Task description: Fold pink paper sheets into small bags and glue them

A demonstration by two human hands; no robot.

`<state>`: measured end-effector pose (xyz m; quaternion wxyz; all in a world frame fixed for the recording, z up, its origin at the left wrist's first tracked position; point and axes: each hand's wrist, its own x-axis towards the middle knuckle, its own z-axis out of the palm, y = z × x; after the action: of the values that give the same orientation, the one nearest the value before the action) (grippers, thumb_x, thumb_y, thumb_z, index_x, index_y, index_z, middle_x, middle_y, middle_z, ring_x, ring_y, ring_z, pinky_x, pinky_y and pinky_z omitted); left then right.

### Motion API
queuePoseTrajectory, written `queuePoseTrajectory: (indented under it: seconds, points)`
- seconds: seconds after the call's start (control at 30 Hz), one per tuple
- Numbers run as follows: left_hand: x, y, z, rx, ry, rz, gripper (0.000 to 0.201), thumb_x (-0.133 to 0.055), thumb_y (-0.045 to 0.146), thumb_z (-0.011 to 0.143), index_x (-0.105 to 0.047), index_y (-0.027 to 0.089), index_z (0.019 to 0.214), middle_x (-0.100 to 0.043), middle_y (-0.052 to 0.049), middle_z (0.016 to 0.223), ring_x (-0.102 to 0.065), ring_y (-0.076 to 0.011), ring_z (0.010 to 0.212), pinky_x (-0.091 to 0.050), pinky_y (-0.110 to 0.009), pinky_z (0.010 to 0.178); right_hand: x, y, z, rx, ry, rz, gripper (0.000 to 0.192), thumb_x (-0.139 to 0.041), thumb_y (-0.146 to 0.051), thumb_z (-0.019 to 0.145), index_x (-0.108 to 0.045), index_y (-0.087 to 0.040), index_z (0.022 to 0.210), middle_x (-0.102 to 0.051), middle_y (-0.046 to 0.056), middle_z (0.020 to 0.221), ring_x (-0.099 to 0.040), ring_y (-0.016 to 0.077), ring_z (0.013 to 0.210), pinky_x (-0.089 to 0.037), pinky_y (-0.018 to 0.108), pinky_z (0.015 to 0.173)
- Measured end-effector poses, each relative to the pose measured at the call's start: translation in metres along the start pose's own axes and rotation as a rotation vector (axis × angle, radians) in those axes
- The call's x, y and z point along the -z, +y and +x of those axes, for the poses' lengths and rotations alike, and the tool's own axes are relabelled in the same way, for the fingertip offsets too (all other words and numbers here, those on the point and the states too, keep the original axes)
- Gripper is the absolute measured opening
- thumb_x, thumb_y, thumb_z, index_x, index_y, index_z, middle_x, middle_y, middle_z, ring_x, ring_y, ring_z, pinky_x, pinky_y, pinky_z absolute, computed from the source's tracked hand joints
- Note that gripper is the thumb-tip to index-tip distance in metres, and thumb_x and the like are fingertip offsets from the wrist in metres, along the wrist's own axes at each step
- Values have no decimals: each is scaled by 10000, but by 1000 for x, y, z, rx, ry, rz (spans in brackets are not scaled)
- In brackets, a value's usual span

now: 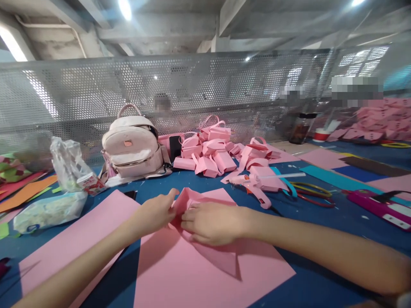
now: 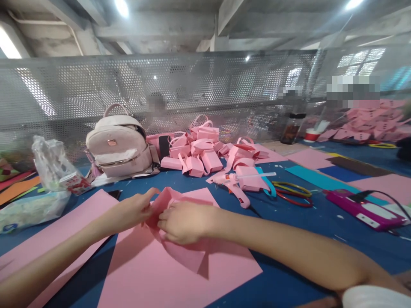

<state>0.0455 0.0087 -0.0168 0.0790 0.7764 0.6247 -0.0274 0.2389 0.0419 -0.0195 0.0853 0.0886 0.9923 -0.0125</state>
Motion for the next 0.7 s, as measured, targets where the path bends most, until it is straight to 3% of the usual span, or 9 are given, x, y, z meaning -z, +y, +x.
queuePoseTrajectory:
  seconds: [0.13,0.23,0.3,0.37,0.47,0.6,0.7]
  points:
    - [-18,-5,-9,-20,59,-228,464,-359,270,1021,-336,202,1480,-703,-22,842,-694,-230,782,-499,-311,696,-16,15,-11,95,185,62,334,-490,-272,1040,-638,-88,1277,-656,186,1332,-601,291,1247,-402,483,1125]
    - [-36,-13,-16,-87,218,-470,439,-317,401,1057,-356,248,1467,-666,-26,912,-673,-220,839,-531,-343,772,-26,21,-14,87,226,152,389,-466,-285,1057,-586,-79,1363,-566,201,1457,-502,293,1379,-311,518,1201]
    - [-49,-19,-20,-152,381,-539,378,-324,397,1060,-428,287,1407,-614,-66,1120,-650,-215,996,-540,-360,880,-31,24,-14,77,237,203,414,-449,-285,1064,-553,-87,1413,-561,198,1466,-493,282,1391,-290,515,1216]
    - [-59,-23,-23,-233,462,-560,347,-357,360,1057,-447,332,1391,-549,-76,1254,-614,-214,1115,-536,-356,944,-35,25,-12,75,251,237,421,-461,-294,1057,-556,-100,1419,-601,195,1424,-522,274,1365,-298,499,1214]
    - [-67,-24,-24,-289,563,-571,305,-364,374,1063,-493,343,1337,-538,-76,1266,-611,-208,1121,-539,-332,966,-39,29,-9,45,263,296,421,-484,-318,1043,-586,-124,1402,-614,179,1416,-516,273,1374,-279,484,1226]
    - [-69,-21,-20,-338,577,-518,340,-325,444,1071,-576,292,1244,-581,-88,1201,-637,-183,1038,-563,-264,896,-37,38,-7,19,195,439,478,-487,-315,1038,-507,-155,1488,-518,153,1516,-428,264,1451,-251,469,1249]
    - [-73,-22,-15,-343,579,-427,338,-365,429,1065,-664,283,1126,-618,-89,1160,-657,-184,1039,-576,-258,897,-35,44,-8,-63,151,480,567,-523,-391,1027,-469,-99,1510,-452,183,1542,-385,303,1472,-247,480,1256]
